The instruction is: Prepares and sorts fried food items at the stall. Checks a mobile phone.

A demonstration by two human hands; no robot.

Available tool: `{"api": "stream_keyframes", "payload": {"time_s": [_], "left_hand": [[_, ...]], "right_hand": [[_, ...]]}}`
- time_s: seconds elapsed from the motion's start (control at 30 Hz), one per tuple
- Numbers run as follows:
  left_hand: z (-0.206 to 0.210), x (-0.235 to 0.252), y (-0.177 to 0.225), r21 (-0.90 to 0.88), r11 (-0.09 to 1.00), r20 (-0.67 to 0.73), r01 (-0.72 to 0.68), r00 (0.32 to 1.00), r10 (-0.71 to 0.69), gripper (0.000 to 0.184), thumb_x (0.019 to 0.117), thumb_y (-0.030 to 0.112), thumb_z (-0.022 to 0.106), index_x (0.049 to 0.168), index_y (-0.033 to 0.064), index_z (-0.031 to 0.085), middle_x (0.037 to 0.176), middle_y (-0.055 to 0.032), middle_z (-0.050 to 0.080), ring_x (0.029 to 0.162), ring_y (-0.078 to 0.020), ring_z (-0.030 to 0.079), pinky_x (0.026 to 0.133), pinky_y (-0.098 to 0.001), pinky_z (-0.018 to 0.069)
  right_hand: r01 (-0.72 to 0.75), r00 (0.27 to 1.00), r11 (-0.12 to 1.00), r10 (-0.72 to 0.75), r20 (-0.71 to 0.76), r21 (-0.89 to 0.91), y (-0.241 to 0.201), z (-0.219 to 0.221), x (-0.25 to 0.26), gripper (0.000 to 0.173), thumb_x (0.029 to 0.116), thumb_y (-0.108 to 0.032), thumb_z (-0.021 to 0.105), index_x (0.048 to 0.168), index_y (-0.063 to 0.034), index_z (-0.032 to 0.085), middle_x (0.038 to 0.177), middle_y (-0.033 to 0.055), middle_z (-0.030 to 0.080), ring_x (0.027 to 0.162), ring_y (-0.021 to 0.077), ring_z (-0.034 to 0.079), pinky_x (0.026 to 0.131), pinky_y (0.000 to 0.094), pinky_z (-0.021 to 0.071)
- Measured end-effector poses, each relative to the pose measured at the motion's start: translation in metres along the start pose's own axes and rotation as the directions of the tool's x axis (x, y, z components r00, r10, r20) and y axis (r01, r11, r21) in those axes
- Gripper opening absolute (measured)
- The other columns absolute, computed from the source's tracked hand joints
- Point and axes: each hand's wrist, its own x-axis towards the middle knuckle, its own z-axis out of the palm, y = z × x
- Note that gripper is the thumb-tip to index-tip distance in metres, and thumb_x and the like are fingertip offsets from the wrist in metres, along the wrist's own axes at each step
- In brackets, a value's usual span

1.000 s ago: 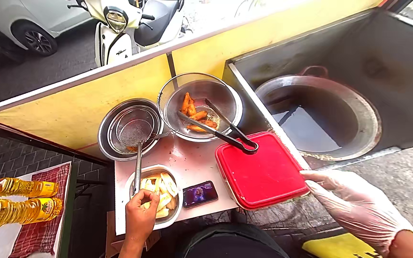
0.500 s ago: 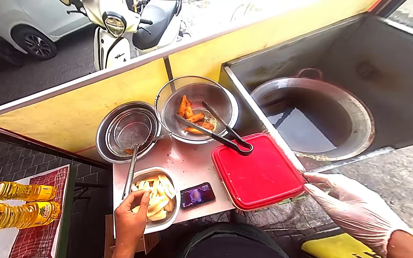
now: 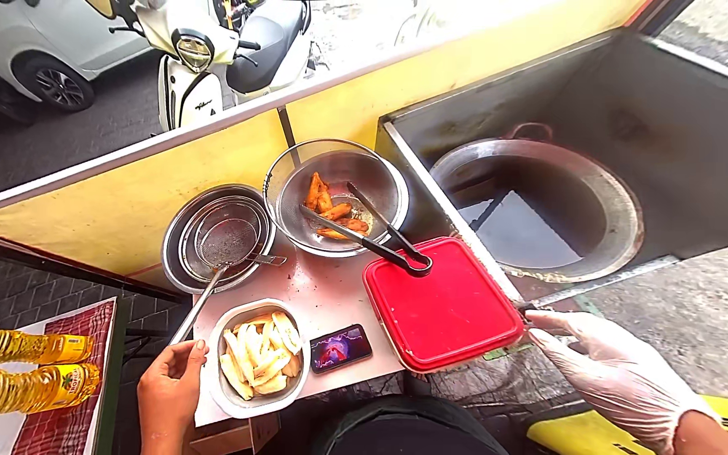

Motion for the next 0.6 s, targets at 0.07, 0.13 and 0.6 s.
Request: {"api": "stream_keyframes", "payload": {"time_s": [0.07,0.13,0.6], "left_hand": [[0.011,0.0,0.01,-0.029,1.0,0.053,-0.008,0.999,0.01,0.019,0.0971,0.028,0.068,0.104,0.0105,0.073,0.087,0.0007,0.076,0.071,-0.011,0.073,0.065,-0.0295,0.0628],[0.027,0.001,0.027,-0.07,0.997,0.112,-0.033,0.993,0.041,0.019,0.0977,0.028,0.068,0.105,0.0109,0.073,0.088,0.0004,0.077,0.069,-0.0136,0.073,0.063,-0.0325,0.0644],[0.217,0.018,0.192,-0.139,0.968,0.78,0.209,0.625,-0.023,0.06,0.1042,0.058,0.049,0.113,0.0022,0.069,0.088,-0.0106,0.075,0.077,-0.0217,0.074,0.073,-0.0424,0.061]], "right_hand": [[0.006,1.0,1.0,-0.006,-0.011,0.015,0.001,0.0,0.001,0.045,0.0943,-0.05,0.056,0.123,-0.0212,0.074,0.12,0.004,0.07,0.109,0.0208,0.068,0.09,0.0506,0.0563],[0.011,1.0,1.0,-0.011,-0.011,0.021,0.002,0.0,0.001,0.045,0.0941,-0.052,0.056,0.123,-0.0226,0.074,0.121,0.003,0.07,0.11,0.0207,0.067,0.091,0.0515,0.0557],[0.078,0.997,0.994,-0.076,-0.032,0.071,0.011,0.004,0.007,0.044,0.0944,-0.054,0.054,0.121,-0.026,0.075,0.117,-0.0001,0.072,0.114,0.0178,0.066,0.097,0.0484,0.053]]}}
